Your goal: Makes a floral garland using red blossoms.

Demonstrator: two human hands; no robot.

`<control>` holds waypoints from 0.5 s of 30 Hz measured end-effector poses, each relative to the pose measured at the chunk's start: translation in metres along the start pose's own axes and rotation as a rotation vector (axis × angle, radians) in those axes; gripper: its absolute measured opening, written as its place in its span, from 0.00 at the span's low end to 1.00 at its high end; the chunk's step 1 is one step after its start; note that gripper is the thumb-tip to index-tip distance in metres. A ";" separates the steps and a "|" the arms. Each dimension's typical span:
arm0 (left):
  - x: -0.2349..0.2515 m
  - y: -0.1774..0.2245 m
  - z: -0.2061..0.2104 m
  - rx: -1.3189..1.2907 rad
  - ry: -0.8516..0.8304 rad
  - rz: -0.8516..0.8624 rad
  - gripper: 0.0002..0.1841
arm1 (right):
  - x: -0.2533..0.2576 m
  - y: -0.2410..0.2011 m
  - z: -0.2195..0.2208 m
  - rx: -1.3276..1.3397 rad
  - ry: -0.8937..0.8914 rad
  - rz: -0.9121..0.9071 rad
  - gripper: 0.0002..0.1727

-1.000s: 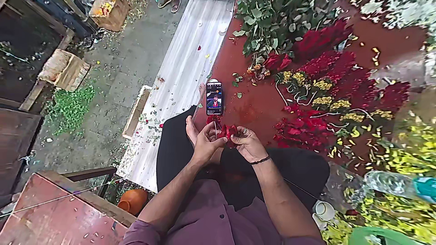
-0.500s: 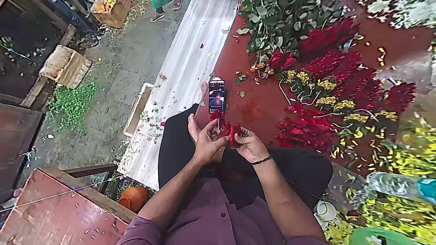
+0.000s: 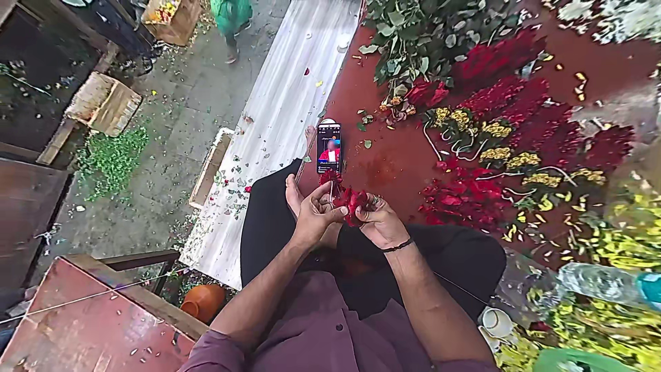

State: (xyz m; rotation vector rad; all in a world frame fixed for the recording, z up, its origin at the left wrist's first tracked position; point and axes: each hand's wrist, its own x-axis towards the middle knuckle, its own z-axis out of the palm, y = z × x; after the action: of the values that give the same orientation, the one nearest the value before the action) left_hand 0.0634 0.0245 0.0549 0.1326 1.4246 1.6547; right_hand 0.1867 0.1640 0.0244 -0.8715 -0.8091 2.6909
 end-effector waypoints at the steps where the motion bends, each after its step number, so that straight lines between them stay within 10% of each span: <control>1: 0.000 0.000 -0.001 -0.010 -0.008 -0.012 0.41 | -0.001 0.001 0.000 0.013 -0.013 0.008 0.13; 15: 0.002 0.006 0.000 -0.089 -0.058 -0.083 0.36 | 0.000 0.005 -0.002 0.205 -0.153 0.068 0.13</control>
State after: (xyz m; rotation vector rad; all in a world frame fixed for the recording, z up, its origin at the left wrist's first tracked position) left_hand 0.0588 0.0264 0.0585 0.0694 1.2943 1.6303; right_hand 0.1880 0.1608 0.0199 -0.6648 -0.5267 2.8643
